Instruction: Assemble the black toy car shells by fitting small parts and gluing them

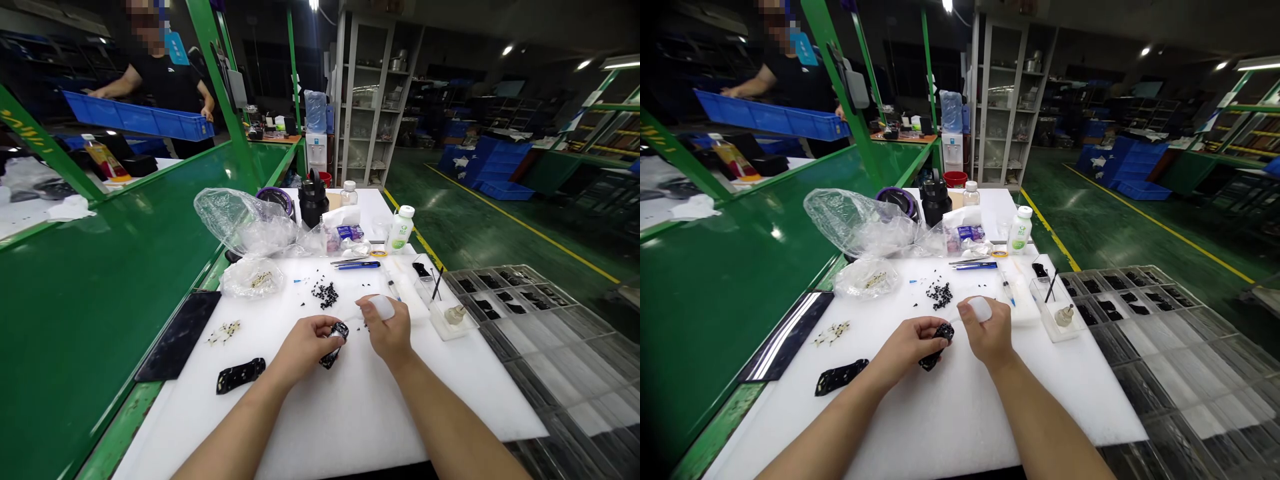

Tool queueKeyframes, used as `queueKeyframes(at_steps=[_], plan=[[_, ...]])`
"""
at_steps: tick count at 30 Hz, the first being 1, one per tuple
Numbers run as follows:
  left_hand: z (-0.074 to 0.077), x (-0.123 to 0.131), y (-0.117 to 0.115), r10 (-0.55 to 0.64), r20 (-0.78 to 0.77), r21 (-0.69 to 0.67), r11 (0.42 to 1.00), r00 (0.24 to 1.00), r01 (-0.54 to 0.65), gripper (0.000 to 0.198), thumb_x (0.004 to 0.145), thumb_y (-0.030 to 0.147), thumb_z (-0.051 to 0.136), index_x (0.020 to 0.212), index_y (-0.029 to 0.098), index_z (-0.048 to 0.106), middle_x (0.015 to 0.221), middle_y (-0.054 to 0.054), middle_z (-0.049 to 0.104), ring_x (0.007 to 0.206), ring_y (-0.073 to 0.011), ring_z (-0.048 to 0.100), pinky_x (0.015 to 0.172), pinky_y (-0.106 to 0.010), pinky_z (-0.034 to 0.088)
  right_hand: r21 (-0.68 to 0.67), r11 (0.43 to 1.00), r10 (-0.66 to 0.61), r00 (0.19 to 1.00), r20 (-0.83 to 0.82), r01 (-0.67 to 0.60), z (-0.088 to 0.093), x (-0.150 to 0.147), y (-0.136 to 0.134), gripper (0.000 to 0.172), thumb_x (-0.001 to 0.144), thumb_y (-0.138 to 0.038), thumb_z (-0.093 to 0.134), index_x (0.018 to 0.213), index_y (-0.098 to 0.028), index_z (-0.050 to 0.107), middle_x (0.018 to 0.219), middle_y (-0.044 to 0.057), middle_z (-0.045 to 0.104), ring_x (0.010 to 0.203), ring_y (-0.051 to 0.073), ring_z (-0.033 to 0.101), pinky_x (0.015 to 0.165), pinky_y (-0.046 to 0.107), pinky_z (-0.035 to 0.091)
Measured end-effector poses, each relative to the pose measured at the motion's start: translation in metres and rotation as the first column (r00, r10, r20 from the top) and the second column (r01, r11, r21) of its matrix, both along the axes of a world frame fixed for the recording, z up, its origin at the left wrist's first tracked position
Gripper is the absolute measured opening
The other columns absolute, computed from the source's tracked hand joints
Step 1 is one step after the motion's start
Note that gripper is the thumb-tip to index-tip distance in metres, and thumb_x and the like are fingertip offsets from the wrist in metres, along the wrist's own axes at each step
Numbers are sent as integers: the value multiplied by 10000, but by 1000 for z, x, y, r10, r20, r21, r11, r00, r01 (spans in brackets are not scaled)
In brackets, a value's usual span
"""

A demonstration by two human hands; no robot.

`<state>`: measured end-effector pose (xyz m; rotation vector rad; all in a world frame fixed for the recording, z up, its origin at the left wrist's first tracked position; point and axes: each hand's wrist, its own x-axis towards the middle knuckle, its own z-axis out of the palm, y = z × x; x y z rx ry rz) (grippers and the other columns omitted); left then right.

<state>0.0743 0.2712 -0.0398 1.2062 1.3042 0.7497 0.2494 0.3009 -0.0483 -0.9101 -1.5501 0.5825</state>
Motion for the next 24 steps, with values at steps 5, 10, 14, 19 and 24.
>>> queueKeyframes(at_steps=[5, 10, 14, 19, 24], plan=[[-1, 0, 1, -8, -8, -2, 1000, 1000, 8, 425, 676, 352, 720, 1026, 114, 683, 732, -53, 653, 632, -179, 599, 585, -289, 449, -14, 1000, 7, 1000, 9, -7, 4, 0, -1, 232, 900, -295, 591, 780, -128, 698, 584, 18, 585, 508, 121, 532, 482, 245, 425], [-1, 0, 0, -17, -8, -6, 1000, 1000, 17, 419, 677, 350, 715, 1022, 115, 684, 742, -55, 655, 634, -177, 596, 589, -290, 451, -29, 1000, 9, 1000, 13, -9, 7, 0, -1, 250, 902, -312, 586, 778, -126, 699, 573, 16, 572, 499, 120, 514, 465, 243, 410], [0, 0, 0, -20, -2, -11, 1000, 1000, 20, 412, 676, 350, 718, 1013, 116, 686, 738, -54, 655, 635, -177, 597, 588, -288, 451, -36, 999, 5, 1000, 14, -5, 6, 0, -1, 256, 897, -323, 592, 773, -126, 699, 572, 16, 572, 500, 121, 512, 469, 245, 411], [2, 1, 0, -18, 12, -21, 1000, 1000, 18, 387, 678, 336, 720, 1000, 124, 689, 715, -43, 647, 633, -173, 594, 590, -283, 452, -39, 999, -29, 999, -13, 29, 5, 2, -3, 292, 900, -354, 576, 755, -128, 691, 569, 18, 565, 510, 130, 521, 489, 256, 427], [4, 1, 0, -7, 44, -42, 999, 999, 9, 357, 685, 302, 710, 997, 130, 685, 700, -30, 642, 626, -162, 592, 595, -274, 457, -48, 996, -81, 996, -47, 78, 7, 6, -5, 357, 905, -389, 556, 688, -126, 659, 524, 11, 512, 474, 128, 485, 453, 256, 390]])
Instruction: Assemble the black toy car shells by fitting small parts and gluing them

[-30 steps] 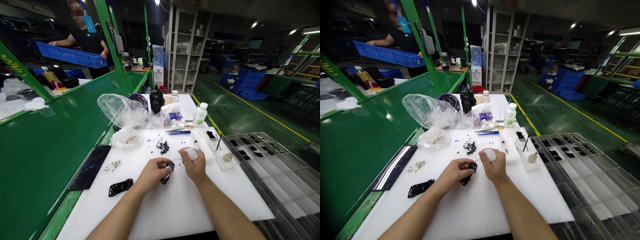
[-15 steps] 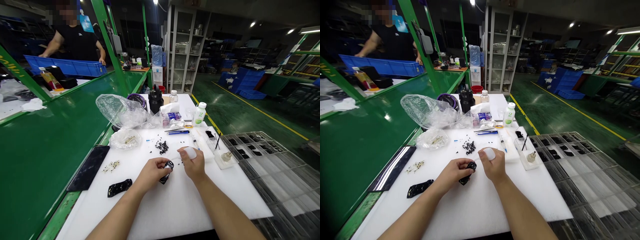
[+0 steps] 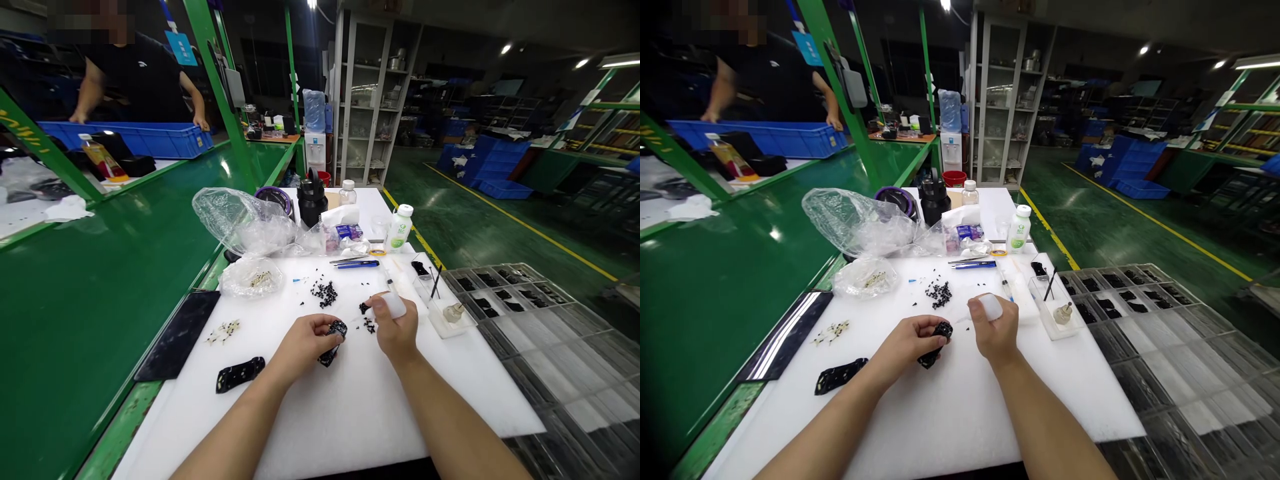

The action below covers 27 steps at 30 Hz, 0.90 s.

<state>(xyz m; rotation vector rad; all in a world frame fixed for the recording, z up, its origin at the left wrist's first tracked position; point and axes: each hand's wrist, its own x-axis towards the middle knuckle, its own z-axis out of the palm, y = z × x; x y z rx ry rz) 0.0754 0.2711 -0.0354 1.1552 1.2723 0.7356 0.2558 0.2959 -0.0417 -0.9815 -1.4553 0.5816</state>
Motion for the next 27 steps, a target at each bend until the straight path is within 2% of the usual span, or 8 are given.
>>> queueKeyframes(at_steps=[15, 27], plan=[[-1, -1, 1, 8, 33, -18, 1000, 999, -8, 349, 683, 275, 710, 997, 127, 674, 714, -30, 647, 621, -149, 587, 590, -264, 454, 17, 999, 30, 999, 45, -30, -6, -2, 4, 353, 900, -377, 575, 678, -121, 675, 541, 27, 550, 513, 140, 520, 497, 267, 401], [-2, 0, 0, 17, 44, -9, 1000, 999, -16, 343, 670, 286, 720, 974, 130, 686, 701, -33, 648, 615, -156, 590, 585, -270, 449, -6, 1000, 24, 999, 33, -24, -6, -1, 4, 367, 894, -409, 570, 673, -135, 675, 530, 18, 528, 505, 140, 493, 502, 277, 395]])
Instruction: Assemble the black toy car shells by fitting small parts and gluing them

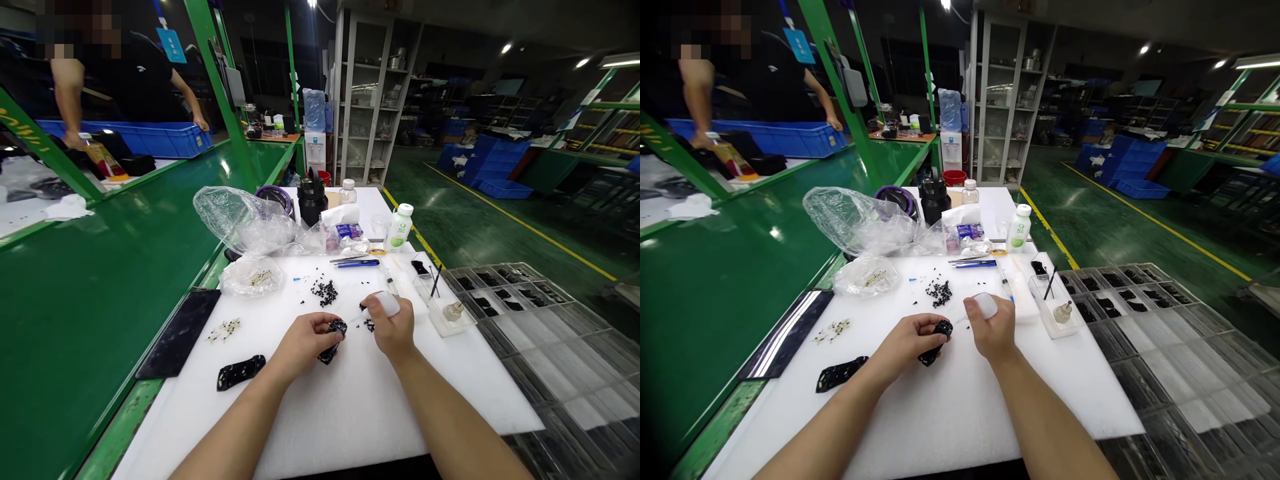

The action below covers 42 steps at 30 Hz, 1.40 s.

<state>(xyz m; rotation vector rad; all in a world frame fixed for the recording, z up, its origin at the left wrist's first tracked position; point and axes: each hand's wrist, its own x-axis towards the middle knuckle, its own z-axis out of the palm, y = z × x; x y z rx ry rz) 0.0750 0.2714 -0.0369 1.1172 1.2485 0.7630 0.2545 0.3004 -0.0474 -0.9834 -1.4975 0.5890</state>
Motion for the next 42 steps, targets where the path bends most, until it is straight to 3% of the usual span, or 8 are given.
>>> queueKeyframes(at_steps=[9, 14, 19, 25, 30, 34, 38, 42], plan=[[2, 1, 0, 10, 8, -18, 1000, 1000, -10, 368, 659, 283, 726, 987, 121, 677, 707, -33, 644, 616, -158, 594, 580, -272, 446, -81, 997, -10, 992, -128, 0, -2, 5, 0, 376, 881, -457, 582, 735, -123, 674, 518, -3, 488, 478, 120, 455, 472, 262, 387], [3, -1, 0, 29, 24, -17, 999, 999, -28, 373, 654, 288, 728, 981, 119, 665, 728, -45, 661, 619, -160, 603, 602, -280, 455, -193, 980, 8, 984, -178, -43, -3, 4, 17, 419, 927, -446, 509, 1130, -104, 642, 814, 85, 691, 721, 192, 672, 653, 327, 554], [1, -4, 1, 38, 49, -15, 999, 998, -37, 378, 659, 297, 722, 984, 119, 646, 809, -75, 694, 650, -163, 618, 634, -285, 469, -258, 960, 116, 993, 16, -108, -7, -3, 31, 367, 808, -337, 657, 1142, -185, 682, 1114, 92, 680, 1008, 230, 642, 869, 377, 523], [-1, -7, 2, 59, 59, -9, 998, 996, -59, 384, 659, 298, 731, 984, 123, 625, 782, -60, 685, 645, -166, 624, 633, -286, 471, -297, 955, 120, 941, 316, -22, -12, -11, 26, 248, 782, -181, 630, 1023, -168, 687, 959, 73, 703, 910, 234, 639, 851, 394, 486], [1, -8, 2, 71, 64, -21, 997, 995, -70, 418, 649, 299, 738, 999, 106, 615, 799, -80, 693, 635, -169, 622, 632, -297, 480, -264, 962, 69, 882, 465, 64, -3, -3, 19, 409, 774, -163, 637, 1181, -141, 601, 1095, 98, 652, 937, 209, 614, 859, 357, 479], [3, -8, 1, 78, 66, -10, 997, 995, -77, 396, 657, 288, 729, 992, 101, 633, 813, -89, 702, 636, -161, 619, 628, -285, 474, -252, 967, 127, 779, 613, 41, 10, 13, 8, 149, 783, -108, 584, 833, -185, 701, 878, 65, 662, 904, 232, 564, 817, 369, 441], [-1, -10, 3, 78, 78, 12, 997, 994, -79, 365, 656, 271, 734, 968, 98, 657, 729, -57, 679, 604, -143, 597, 586, -255, 448, -300, 950, 284, 641, 713, -87, 10, 14, 4, 193, 758, -74, 612, 759, -223, 734, 817, 38, 676, 904, 222, 542, 800, 327, 425], [-9, -11, 4, 118, 110, 24, 992, 987, -122, 363, 665, 249, 725, 988, 101, 654, 717, -45, 671, 580, -130, 588, 574, -248, 457, -298, 948, 307, 564, 766, -111, 2, 6, 4, 215, 815, -85, 530, 721, -182, 696, 816, 75, 659, 899, 239, 527, 794, 345, 411]])
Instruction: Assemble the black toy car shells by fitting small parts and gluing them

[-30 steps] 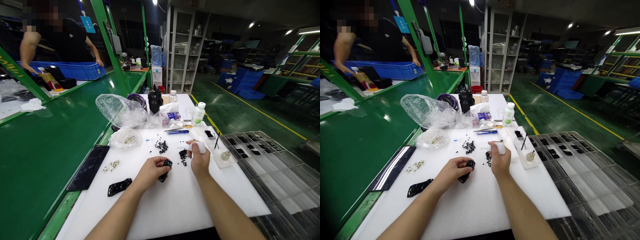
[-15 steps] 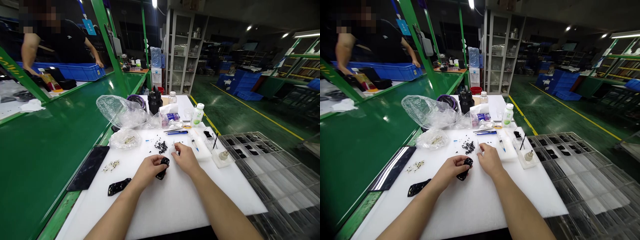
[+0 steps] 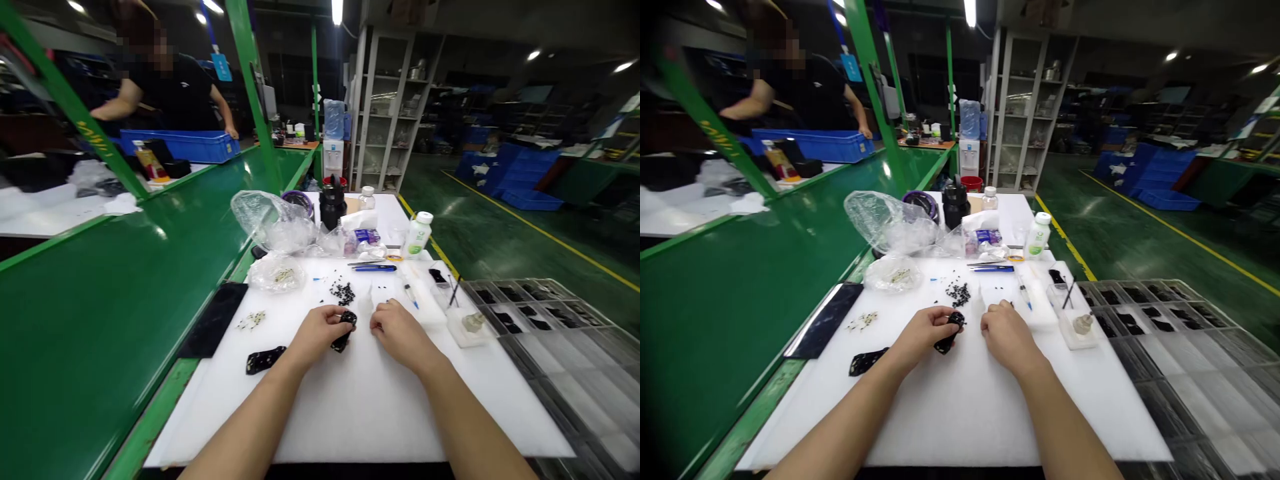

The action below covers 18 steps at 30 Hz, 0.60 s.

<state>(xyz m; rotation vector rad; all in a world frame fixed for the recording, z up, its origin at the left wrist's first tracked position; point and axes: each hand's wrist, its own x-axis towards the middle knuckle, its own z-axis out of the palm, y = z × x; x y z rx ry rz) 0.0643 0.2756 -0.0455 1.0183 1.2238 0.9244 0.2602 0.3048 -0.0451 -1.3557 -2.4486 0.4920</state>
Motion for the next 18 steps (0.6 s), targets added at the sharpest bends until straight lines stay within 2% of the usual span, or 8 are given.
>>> queueKeyframes(at_steps=[3, 6, 8, 11, 15, 18], plan=[[-5, 3, -6, 52, 10, 2, 999, 999, -52, 372, 637, 221, 746, 978, 96, 668, 732, -57, 678, 603, -142, 612, 593, -256, 480, 11, 999, 47, 999, -13, -47, -6, 4, -4, 227, 867, -148, 462, 747, -152, 655, 835, 119, 633, 891, 270, 528, 806, 398, 404], [-11, 4, -10, 85, 1, 0, 996, 996, -85, 408, 592, 192, 784, 983, 108, 700, 835, -85, 707, 717, -178, 662, 670, -281, 518, 28, 999, 48, 992, -116, -45, -21, 17, -1, 249, 894, -348, 465, 801, -191, 635, 857, 102, 632, 854, 268, 553, 803, 409, 422], [-16, 2, -9, 89, -1, -1, 996, 996, -89, 443, 604, 237, 799, 1025, 132, 707, 889, -89, 719, 753, -190, 676, 703, -302, 534, -94, 995, -37, 975, -220, 16, -34, 23, 5, 327, 868, -531, 493, 913, -240, 636, 927, 73, 656, 860, 262, 583, 760, 382, 453], [-19, 0, -9, 86, -11, -2, 996, 996, -86, 480, 627, 263, 795, 1081, 143, 695, 921, -94, 725, 780, -187, 681, 733, -308, 543, -294, 950, -202, 923, -326, 104, -44, 24, 7, 433, 764, -673, 568, 956, -292, 644, 978, 37, 681, 889, 256, 616, 756, 360, 487], [-15, 0, -11, 40, -60, 23, 999, 997, -39, 428, 690, 265, 736, 1098, 150, 673, 930, -90, 721, 746, -160, 669, 673, -260, 531, -443, 878, -380, 828, -413, 182, -34, 12, -3, 472, 616, -645, 720, 904, -273, 693, 953, 46, 707, 875, 271, 643, 752, 355, 509], [-9, 3, -14, -13, -160, 65, 998, 987, 24, 374, 716, 252, 678, 1078, 162, 655, 850, -65, 709, 665, -156, 638, 576, -246, 489, -418, 896, -376, 760, -530, 151, -20, -1, -8, 362, 626, -525, 774, 829, -231, 724, 867, 63, 708, 809, 252, 642, 758, 353, 505]])
